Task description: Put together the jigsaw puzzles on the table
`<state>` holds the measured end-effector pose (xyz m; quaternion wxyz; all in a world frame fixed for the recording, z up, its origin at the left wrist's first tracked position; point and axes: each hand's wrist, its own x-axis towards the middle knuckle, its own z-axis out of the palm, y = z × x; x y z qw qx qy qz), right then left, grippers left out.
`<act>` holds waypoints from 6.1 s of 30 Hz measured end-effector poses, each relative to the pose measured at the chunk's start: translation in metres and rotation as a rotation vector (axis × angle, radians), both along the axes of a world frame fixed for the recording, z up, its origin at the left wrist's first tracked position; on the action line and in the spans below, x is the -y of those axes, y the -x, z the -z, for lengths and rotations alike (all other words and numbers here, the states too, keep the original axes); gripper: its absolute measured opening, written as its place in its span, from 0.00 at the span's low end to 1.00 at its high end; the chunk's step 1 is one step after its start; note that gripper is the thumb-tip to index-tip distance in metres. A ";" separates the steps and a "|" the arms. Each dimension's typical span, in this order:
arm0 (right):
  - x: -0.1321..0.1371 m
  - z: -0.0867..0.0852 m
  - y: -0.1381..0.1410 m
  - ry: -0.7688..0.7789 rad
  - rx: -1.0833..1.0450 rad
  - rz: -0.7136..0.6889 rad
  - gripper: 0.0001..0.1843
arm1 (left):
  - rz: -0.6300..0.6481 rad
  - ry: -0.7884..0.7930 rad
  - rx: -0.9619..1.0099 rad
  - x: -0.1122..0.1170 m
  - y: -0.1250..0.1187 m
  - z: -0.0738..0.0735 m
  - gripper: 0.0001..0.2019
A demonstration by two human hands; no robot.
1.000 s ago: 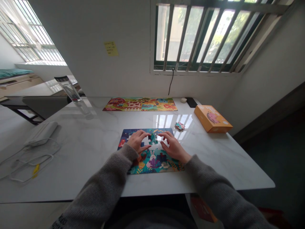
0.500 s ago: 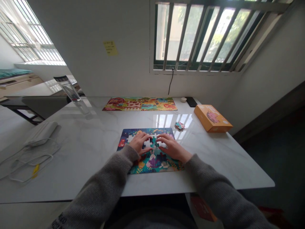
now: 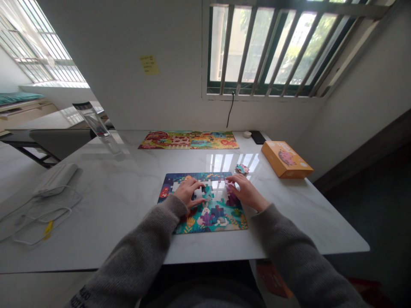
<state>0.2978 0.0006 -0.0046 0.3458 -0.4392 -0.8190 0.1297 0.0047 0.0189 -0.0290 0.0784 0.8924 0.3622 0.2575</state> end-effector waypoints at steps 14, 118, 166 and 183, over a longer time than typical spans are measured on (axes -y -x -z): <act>-0.006 0.007 -0.013 0.046 0.138 -0.006 0.08 | -0.043 0.016 -0.098 0.000 0.002 0.013 0.21; 0.014 -0.011 0.048 -0.166 -0.093 -0.099 0.22 | -0.116 0.592 0.653 0.011 -0.018 -0.016 0.23; 0.023 -0.007 0.057 0.427 -0.605 -0.238 0.22 | 0.020 0.113 0.331 0.025 -0.018 -0.023 0.23; 0.021 -0.010 0.054 0.416 -0.627 -0.180 0.21 | 0.089 0.003 0.188 0.026 -0.017 -0.020 0.10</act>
